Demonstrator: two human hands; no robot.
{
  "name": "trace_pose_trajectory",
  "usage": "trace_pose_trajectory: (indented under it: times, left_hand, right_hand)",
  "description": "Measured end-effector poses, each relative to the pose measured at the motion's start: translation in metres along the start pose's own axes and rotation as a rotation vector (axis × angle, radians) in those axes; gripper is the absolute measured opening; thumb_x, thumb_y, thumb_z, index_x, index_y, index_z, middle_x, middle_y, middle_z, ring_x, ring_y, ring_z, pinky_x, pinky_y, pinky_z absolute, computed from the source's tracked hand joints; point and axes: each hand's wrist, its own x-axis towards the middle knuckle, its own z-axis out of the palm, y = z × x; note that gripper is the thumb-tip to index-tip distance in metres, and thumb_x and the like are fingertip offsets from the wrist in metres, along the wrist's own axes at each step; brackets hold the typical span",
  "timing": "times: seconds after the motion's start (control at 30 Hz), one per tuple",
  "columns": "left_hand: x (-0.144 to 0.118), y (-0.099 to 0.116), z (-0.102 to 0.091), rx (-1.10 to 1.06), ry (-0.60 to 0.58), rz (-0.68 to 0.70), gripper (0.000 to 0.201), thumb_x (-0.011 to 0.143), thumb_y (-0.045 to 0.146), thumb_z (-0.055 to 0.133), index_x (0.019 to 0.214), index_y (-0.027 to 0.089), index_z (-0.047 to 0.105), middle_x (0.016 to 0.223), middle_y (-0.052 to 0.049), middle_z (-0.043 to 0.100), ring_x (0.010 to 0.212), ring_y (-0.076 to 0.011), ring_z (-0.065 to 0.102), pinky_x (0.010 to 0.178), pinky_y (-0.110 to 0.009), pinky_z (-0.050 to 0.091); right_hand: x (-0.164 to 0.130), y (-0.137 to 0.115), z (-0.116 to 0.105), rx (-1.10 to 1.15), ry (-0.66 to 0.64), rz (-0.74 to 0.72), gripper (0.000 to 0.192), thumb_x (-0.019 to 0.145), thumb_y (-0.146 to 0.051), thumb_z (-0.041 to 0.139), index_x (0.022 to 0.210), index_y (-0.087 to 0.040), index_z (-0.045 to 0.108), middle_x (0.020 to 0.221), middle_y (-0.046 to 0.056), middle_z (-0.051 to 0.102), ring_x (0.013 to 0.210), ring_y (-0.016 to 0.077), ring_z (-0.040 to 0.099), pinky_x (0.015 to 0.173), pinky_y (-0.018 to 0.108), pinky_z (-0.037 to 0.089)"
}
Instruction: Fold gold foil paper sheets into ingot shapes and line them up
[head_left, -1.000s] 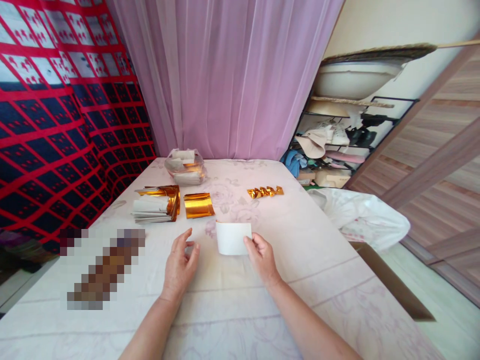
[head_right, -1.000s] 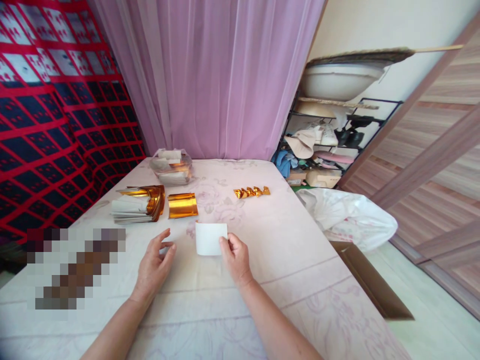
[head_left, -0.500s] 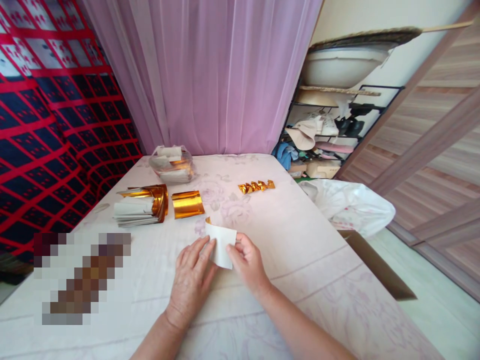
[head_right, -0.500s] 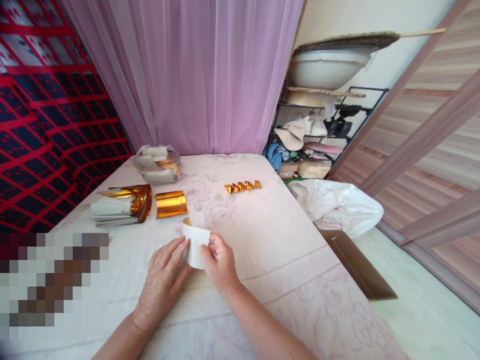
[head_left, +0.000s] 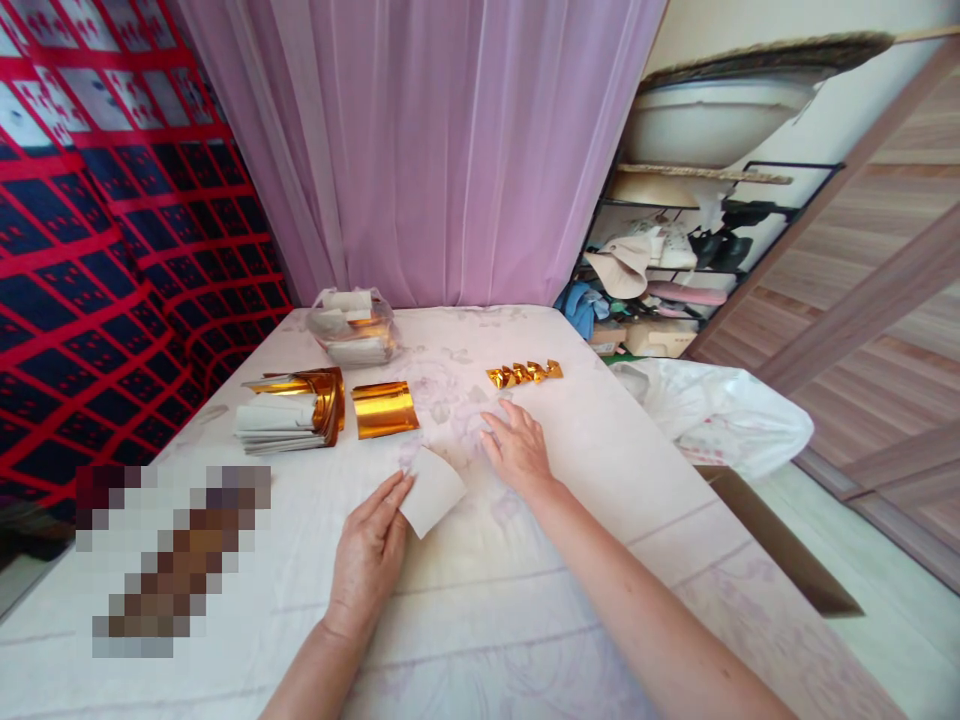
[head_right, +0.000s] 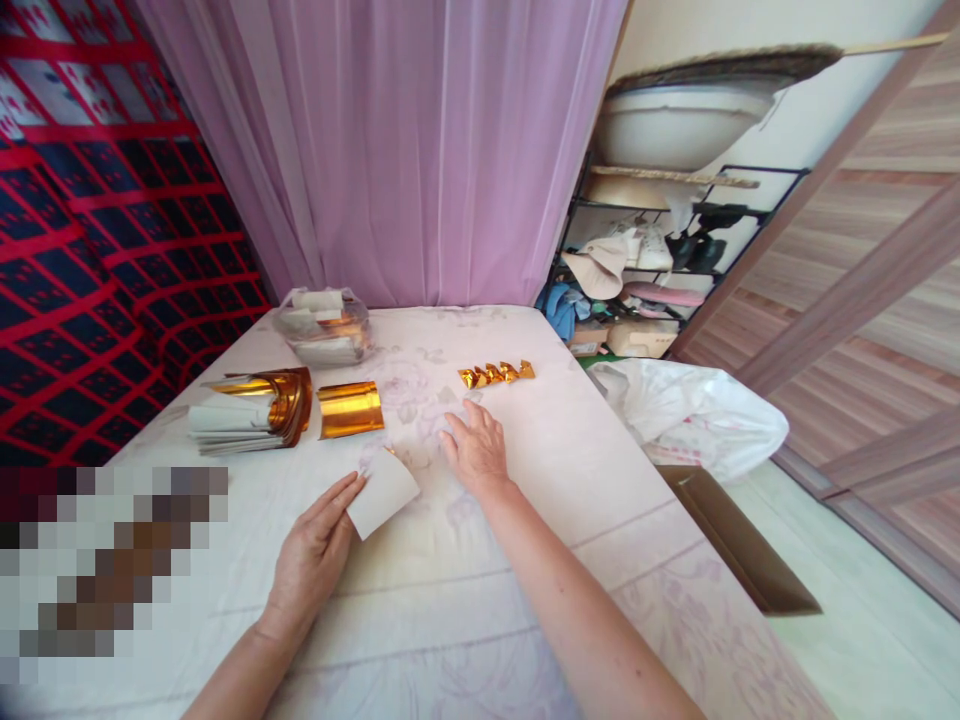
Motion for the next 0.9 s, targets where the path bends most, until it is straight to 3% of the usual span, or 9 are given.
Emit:
trace_pose_trajectory:
  times: [0.07, 0.17, 0.37, 0.67, 0.9]
  left_hand:
    - [0.000, -0.002, 0.001, -0.027, -0.013, -0.036, 0.041, 0.092, 0.018, 0.042, 0.126, 0.021, 0.065, 0.129, -0.009, 0.065, 0.113, -0.0211, 0.066, 0.096, -0.036, 0.055]
    - [-0.001, -0.004, 0.001, -0.060, -0.026, -0.068, 0.041, 0.092, 0.019, 0.043, 0.126, 0.024, 0.065, 0.130, -0.008, 0.065, 0.114, -0.0211, 0.066, 0.097, -0.036, 0.055]
    - [-0.003, -0.005, 0.003, -0.047, -0.013, -0.065, 0.041, 0.092, 0.020, 0.043, 0.126, 0.024, 0.065, 0.129, -0.008, 0.066, 0.114, -0.0209, 0.065, 0.097, -0.036, 0.055]
    - [-0.005, -0.006, 0.004, -0.035, -0.014, -0.071, 0.042, 0.092, 0.019, 0.045, 0.129, 0.028, 0.064, 0.131, -0.006, 0.065, 0.113, -0.0221, 0.065, 0.096, -0.038, 0.055]
    - [-0.006, -0.006, 0.004, -0.039, -0.032, -0.098, 0.042, 0.092, 0.020, 0.044, 0.128, 0.027, 0.064, 0.131, -0.007, 0.065, 0.115, -0.0219, 0.064, 0.098, -0.039, 0.054]
  right_hand:
    - [0.018, 0.006, 0.008, -0.183, -0.061, 0.160, 0.041, 0.095, -0.037, 0.050, 0.134, -0.025, 0.058, 0.147, 0.015, 0.044, 0.126, 0.0301, 0.046, 0.098, 0.042, 0.038]
    - [0.036, 0.007, 0.018, -0.226, -0.065, 0.245, 0.048, 0.094, -0.041, 0.050, 0.140, -0.024, 0.052, 0.138, 0.018, 0.050, 0.118, 0.0318, 0.050, 0.094, 0.043, 0.038]
    - [0.059, 0.006, 0.027, -0.250, -0.070, 0.301, 0.050, 0.095, -0.044, 0.047, 0.137, -0.017, 0.054, 0.125, 0.020, 0.059, 0.113, 0.0327, 0.050, 0.091, 0.042, 0.037]
    - [0.081, 0.004, 0.036, -0.249, -0.076, 0.372, 0.056, 0.096, -0.044, 0.045, 0.135, -0.004, 0.051, 0.129, 0.024, 0.056, 0.118, 0.0344, 0.049, 0.092, 0.043, 0.035]
    - [0.087, 0.003, 0.037, -0.250, -0.074, 0.396, 0.057, 0.096, -0.045, 0.044, 0.134, -0.004, 0.052, 0.128, 0.024, 0.057, 0.117, 0.0348, 0.050, 0.092, 0.043, 0.036]
